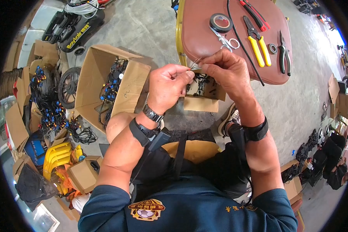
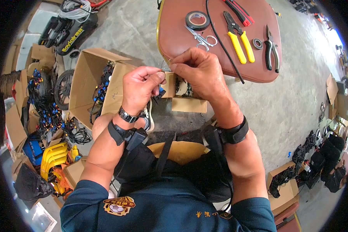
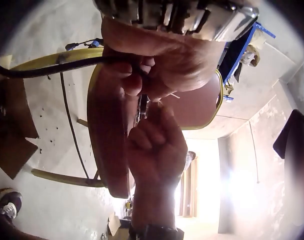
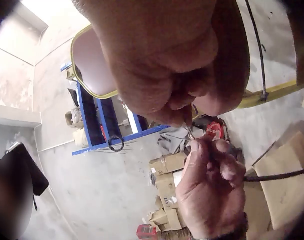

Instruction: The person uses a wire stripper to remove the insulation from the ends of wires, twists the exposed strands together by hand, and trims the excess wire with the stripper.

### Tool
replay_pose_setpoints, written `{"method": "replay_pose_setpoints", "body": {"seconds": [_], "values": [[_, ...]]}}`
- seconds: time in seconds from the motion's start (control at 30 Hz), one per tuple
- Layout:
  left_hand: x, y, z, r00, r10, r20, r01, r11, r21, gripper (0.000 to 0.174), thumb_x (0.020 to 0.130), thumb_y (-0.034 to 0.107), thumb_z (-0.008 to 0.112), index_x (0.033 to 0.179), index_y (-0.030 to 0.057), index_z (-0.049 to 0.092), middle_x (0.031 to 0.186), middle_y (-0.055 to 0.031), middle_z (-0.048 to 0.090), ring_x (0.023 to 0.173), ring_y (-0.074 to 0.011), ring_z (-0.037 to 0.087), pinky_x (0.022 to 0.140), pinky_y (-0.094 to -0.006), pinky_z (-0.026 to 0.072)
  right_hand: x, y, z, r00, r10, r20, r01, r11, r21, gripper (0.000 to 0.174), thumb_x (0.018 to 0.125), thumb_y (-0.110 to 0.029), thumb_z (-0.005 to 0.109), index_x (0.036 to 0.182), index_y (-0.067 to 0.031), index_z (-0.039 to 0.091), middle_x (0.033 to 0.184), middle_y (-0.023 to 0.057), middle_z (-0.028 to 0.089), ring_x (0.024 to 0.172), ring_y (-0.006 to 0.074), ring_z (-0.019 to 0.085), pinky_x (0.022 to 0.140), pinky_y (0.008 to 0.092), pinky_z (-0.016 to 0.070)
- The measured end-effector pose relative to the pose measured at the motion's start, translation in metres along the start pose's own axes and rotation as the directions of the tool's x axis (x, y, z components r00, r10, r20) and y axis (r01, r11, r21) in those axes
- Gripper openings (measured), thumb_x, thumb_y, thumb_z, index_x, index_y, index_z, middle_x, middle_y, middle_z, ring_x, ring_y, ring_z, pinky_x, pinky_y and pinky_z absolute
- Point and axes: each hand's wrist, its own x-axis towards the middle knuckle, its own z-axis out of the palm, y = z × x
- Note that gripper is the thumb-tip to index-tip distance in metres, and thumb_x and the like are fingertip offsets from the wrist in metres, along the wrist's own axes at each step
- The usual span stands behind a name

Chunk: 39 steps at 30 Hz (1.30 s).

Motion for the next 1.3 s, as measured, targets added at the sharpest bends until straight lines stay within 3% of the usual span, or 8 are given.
{"method": "replay_pose_setpoints", "body": {"seconds": [0.27, 0.47, 0.7, 0.8, 0.9, 1.0, 1.13, 1.3], "values": [[0.0, -0.003, -0.001, 0.999, 0.002, 0.04, -0.006, 0.994, 0.113, 0.007, 0.085, 0.005, 0.072, 0.089, -0.0011, 0.07, 0.064, 0.0017, 0.061, 0.051, -0.002, 0.05, 0.045, -0.0211, 0.0382, 0.004, 0.005, -0.007, 0.992, -0.093, 0.079, 0.101, 0.99, -0.099, 0.006, 0.081, 0.0, 0.068, 0.087, -0.0001, 0.066, 0.08, -0.0003, 0.064, 0.073, 0.0044, 0.057, 0.064, 0.0217, 0.0475], [0.002, -0.002, -0.001, 0.999, -0.029, 0.028, 0.026, 0.995, 0.097, 0.01, 0.087, 0.007, 0.071, 0.093, -0.0006, 0.069, 0.071, -0.0033, 0.067, 0.051, -0.0045, 0.054, 0.045, -0.0195, 0.0421, 0.0, 0.005, 0.003, 0.981, -0.19, 0.034, 0.192, 0.978, -0.079, 0.023, 0.082, 0.003, 0.065, 0.104, -0.002, 0.062, 0.079, -0.0011, 0.064, 0.069, 0.0023, 0.054, 0.062, 0.02, 0.0459], [0.004, 0.003, -0.001, 0.997, -0.063, -0.041, 0.062, 0.998, -0.03, 0.011, 0.088, 0.005, 0.069, 0.097, -0.0016, 0.067, 0.075, -0.0048, 0.068, 0.052, -0.0059, 0.055, 0.046, -0.0197, 0.0424, -0.015, -0.004, 0.016, 0.932, -0.342, 0.12, 0.361, 0.844, -0.396, 0.03, 0.081, 0.003, 0.064, 0.109, -0.0049, 0.061, 0.077, 0.0019, 0.064, 0.059, 0.0022, 0.051, 0.051, 0.0213, 0.0436], [0.003, 0.0, -0.001, 0.998, -0.017, -0.06, 0.013, 0.998, -0.068, 0.013, 0.088, 0.004, 0.069, 0.097, -0.0033, 0.066, 0.074, -0.0037, 0.067, 0.052, -0.0049, 0.055, 0.046, -0.0203, 0.0423, -0.016, -0.003, 0.016, 0.936, -0.331, 0.121, 0.349, 0.827, -0.441, 0.027, 0.082, 0.002, 0.065, 0.108, -0.0025, 0.06, 0.076, 0.0014, 0.064, 0.06, 0.0028, 0.052, 0.053, 0.0209, 0.0441], [0.003, -0.002, -0.002, 0.996, 0.069, -0.056, -0.072, 0.996, -0.055, 0.013, 0.088, 0.005, 0.07, 0.098, -0.0037, 0.066, 0.072, -0.0023, 0.067, 0.054, -0.0041, 0.055, 0.047, -0.0204, 0.0427, -0.016, 0.003, 0.016, 0.981, -0.187, 0.045, 0.19, 0.98, -0.057, 0.022, 0.085, -0.001, 0.065, 0.107, -0.0006, 0.061, 0.077, 0.0009, 0.063, 0.062, 0.0039, 0.054, 0.056, 0.0202, 0.0442], [0.001, -0.001, 0.0, 0.992, 0.113, -0.054, -0.115, 0.992, -0.041, 0.014, 0.087, 0.005, 0.07, 0.098, -0.0029, 0.066, 0.071, -0.0007, 0.065, 0.056, -0.0037, 0.055, 0.049, -0.0201, 0.0433, -0.011, -0.004, 0.0, 0.999, 0.03, 0.019, -0.032, 0.996, 0.083, 0.019, 0.087, -0.003, 0.064, 0.106, 0.0, 0.062, 0.08, 0.001, 0.063, 0.064, 0.004, 0.055, 0.057, 0.0192, 0.0439], [-0.001, 0.0, -0.003, 0.994, 0.102, -0.03, -0.102, 0.995, 0.0, 0.013, 0.086, 0.001, 0.07, 0.098, -0.0032, 0.066, 0.077, -0.0038, 0.067, 0.06, -0.0074, 0.058, 0.055, -0.0221, 0.0482, -0.009, -0.009, 0.004, 0.999, 0.0, -0.043, 0.005, 0.995, 0.104, 0.016, 0.086, -0.005, 0.065, 0.102, 0.0004, 0.064, 0.084, 0.001, 0.064, 0.072, 0.0052, 0.055, 0.063, 0.0215, 0.0458], [-0.001, 0.001, -0.003, 0.988, 0.155, -0.023, -0.154, 0.988, 0.022, 0.014, 0.085, 0.002, 0.072, 0.097, -0.0032, 0.067, 0.076, -0.0035, 0.066, 0.059, -0.0074, 0.058, 0.054, -0.0216, 0.048, -0.007, -0.011, 0.002, 0.998, 0.059, 0.031, -0.06, 0.997, 0.044, 0.016, 0.086, -0.005, 0.066, 0.1, 0.0015, 0.064, 0.082, 0.0007, 0.064, 0.073, 0.0062, 0.055, 0.065, 0.0223, 0.046]]}}
